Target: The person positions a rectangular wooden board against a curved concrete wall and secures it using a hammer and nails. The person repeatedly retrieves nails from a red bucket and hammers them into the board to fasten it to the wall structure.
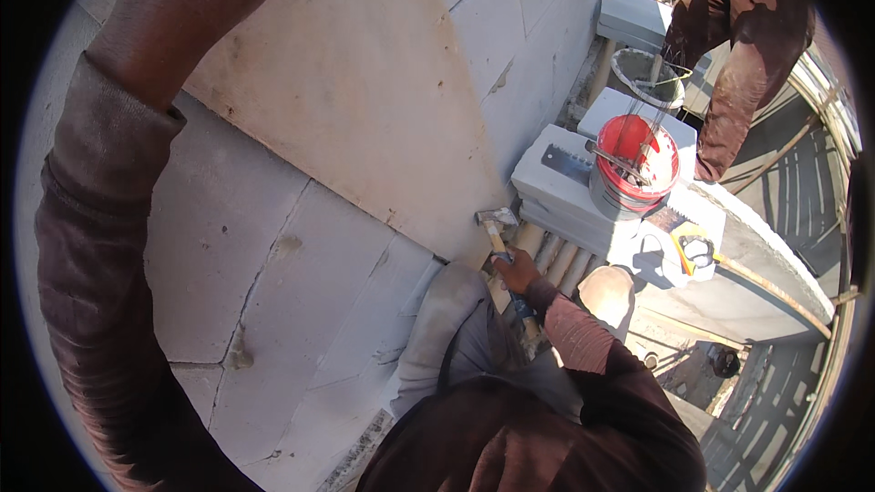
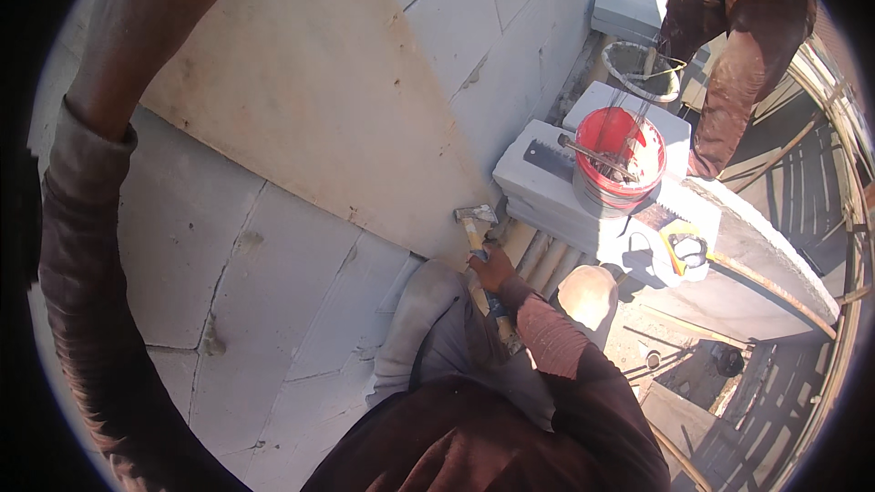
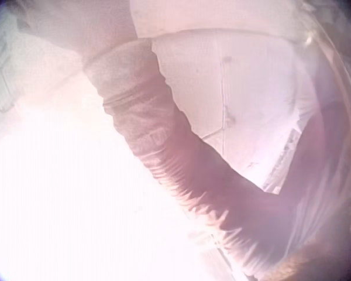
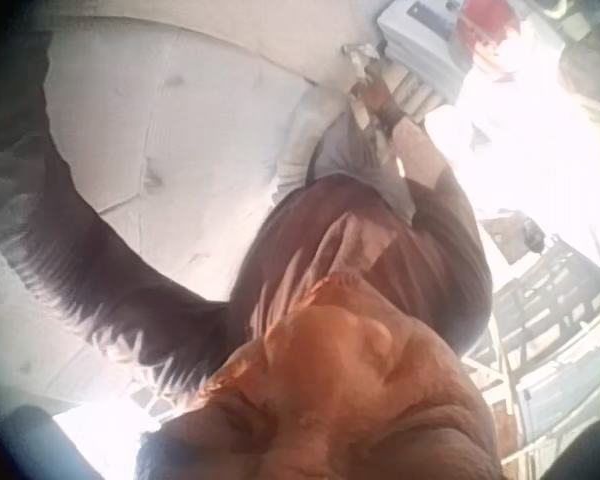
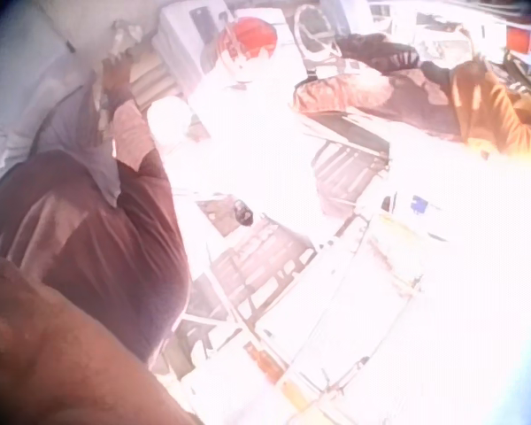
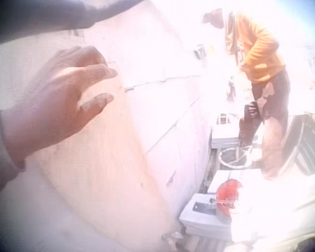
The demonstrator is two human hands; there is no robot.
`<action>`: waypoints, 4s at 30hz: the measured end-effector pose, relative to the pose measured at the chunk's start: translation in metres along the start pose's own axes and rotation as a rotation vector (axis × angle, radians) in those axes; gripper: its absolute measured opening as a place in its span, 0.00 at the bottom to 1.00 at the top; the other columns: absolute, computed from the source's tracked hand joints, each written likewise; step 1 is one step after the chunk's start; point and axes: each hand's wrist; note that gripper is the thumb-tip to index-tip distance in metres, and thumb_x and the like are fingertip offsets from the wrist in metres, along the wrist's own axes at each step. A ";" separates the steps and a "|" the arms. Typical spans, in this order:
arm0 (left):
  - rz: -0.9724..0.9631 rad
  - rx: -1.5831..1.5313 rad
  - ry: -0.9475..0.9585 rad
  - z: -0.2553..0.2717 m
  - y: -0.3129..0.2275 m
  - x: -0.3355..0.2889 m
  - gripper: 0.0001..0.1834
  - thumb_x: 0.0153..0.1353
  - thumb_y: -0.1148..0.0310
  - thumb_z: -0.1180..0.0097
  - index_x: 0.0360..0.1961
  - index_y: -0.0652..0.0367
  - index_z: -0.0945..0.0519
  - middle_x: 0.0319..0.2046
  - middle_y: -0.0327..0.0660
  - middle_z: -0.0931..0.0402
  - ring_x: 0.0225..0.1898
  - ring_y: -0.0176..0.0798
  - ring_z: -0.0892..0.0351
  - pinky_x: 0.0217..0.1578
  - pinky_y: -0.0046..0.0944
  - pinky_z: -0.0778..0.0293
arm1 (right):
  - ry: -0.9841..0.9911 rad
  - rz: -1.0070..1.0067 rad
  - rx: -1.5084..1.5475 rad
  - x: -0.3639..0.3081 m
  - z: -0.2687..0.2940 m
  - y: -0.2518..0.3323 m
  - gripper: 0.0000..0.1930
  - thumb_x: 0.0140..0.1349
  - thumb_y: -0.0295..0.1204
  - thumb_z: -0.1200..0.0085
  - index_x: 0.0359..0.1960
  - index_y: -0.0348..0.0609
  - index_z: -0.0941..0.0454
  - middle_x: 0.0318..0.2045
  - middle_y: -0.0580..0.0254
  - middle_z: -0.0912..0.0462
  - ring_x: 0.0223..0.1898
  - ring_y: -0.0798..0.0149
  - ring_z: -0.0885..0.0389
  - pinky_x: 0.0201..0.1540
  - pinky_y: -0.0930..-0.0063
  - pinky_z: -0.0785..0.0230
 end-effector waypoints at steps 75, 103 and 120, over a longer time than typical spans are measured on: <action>-0.636 -0.109 0.797 -0.274 -0.203 -0.112 0.12 0.58 0.64 0.41 0.41 0.56 0.17 0.49 0.40 0.25 0.57 0.39 0.33 0.58 0.40 0.39 | -0.163 -0.018 -0.690 0.061 0.094 0.095 0.20 0.63 0.37 0.44 0.53 0.40 0.26 0.47 0.40 0.19 0.52 0.41 0.20 0.54 0.53 0.26; -0.426 -0.155 0.635 -0.284 -0.210 -0.126 0.11 0.61 0.66 0.50 0.34 0.52 0.14 0.40 0.36 0.24 0.49 0.38 0.31 0.50 0.38 0.37 | -0.057 0.252 -0.320 0.021 0.041 0.011 0.31 0.59 0.34 0.37 0.59 0.22 0.31 0.30 0.46 0.16 0.20 0.61 0.16 0.25 0.67 0.24; -0.391 -0.173 0.566 -0.275 -0.213 -0.121 0.11 0.61 0.65 0.50 0.33 0.51 0.14 0.39 0.36 0.24 0.49 0.38 0.31 0.50 0.39 0.38 | -0.653 0.601 -0.473 -0.019 0.119 0.088 0.29 0.60 0.35 0.38 0.59 0.27 0.29 0.37 0.45 0.15 0.37 0.55 0.13 0.43 0.64 0.23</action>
Point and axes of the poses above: each hand's wrist, its own x-axis towards the middle knuckle, its own z-axis out of the back of the hand, y = z × x
